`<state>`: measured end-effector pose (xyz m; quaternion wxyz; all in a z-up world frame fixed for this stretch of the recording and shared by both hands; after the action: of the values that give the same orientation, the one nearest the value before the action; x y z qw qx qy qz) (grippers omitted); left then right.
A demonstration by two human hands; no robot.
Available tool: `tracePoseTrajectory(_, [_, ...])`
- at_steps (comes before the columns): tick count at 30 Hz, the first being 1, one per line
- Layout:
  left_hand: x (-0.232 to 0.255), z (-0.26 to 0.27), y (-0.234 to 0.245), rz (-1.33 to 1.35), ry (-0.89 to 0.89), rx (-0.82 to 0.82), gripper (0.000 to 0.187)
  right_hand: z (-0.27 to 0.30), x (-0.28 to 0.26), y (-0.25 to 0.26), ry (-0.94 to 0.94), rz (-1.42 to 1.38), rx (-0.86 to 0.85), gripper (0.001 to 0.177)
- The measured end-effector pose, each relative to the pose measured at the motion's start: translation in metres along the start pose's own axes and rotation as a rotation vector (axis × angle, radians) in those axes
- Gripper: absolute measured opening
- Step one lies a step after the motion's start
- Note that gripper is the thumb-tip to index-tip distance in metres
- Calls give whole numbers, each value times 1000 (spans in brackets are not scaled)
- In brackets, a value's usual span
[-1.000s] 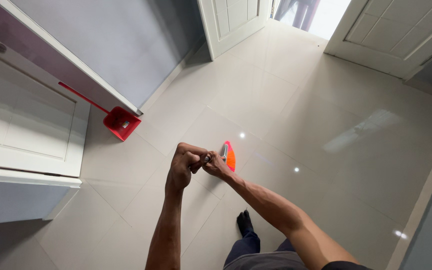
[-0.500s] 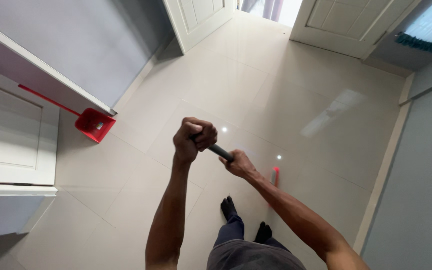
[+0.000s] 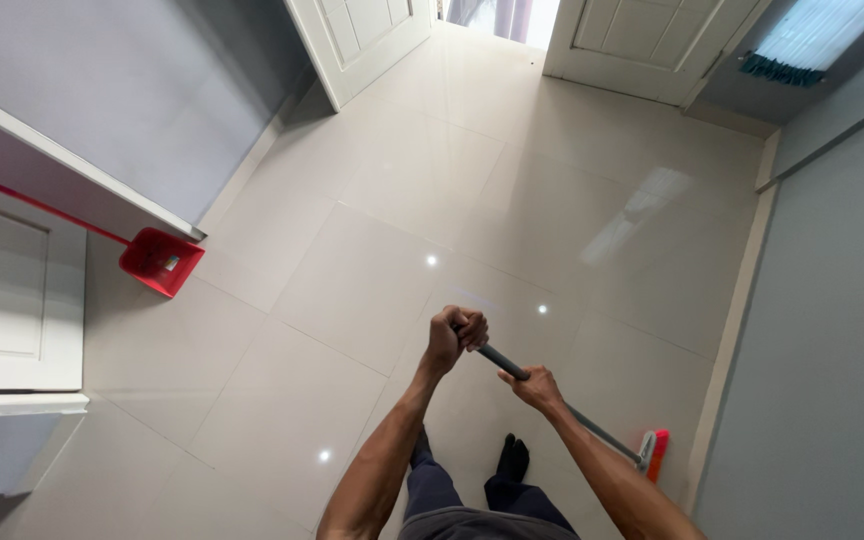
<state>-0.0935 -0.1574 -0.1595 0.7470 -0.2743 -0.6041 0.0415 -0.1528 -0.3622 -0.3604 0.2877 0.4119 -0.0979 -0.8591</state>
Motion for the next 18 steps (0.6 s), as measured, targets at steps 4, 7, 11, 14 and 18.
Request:
tracePoseTrajectory(4, [65, 17, 40, -101, -46, 5, 26, -17, -64, -45, 206, 6, -28, 55])
tracePoseTrajectory(7, [142, 43, 78, -190, -102, 53, 28, -18, -151, -90, 374, 21, -57, 57])
tracePoseTrajectory(11, [239, 98, 116, -375, -223, 93, 30, 7, -272, -155, 499, -161, -149, 39])
tracePoseTrajectory(14, [293, 136, 138, -485, -277, 123, 27, 19, -338, -212, 615, -303, -203, 35])
tracePoseTrajectory(18, [322, 168, 147, -618, -333, 101, 25, 21, -383, -267, 831, -351, -167, 39])
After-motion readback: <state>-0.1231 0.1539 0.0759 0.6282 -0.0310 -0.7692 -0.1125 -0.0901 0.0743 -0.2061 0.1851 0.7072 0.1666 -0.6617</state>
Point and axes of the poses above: each hand's wrist, its own z-axis away from the middle knuckle, its own y-axis out of the back of the hand, x = y × z, the point moved 3 cm from there along -z, towards the middle knuckle, and after that the axes turned 9 degrees about -z, right-handed, at the moved point
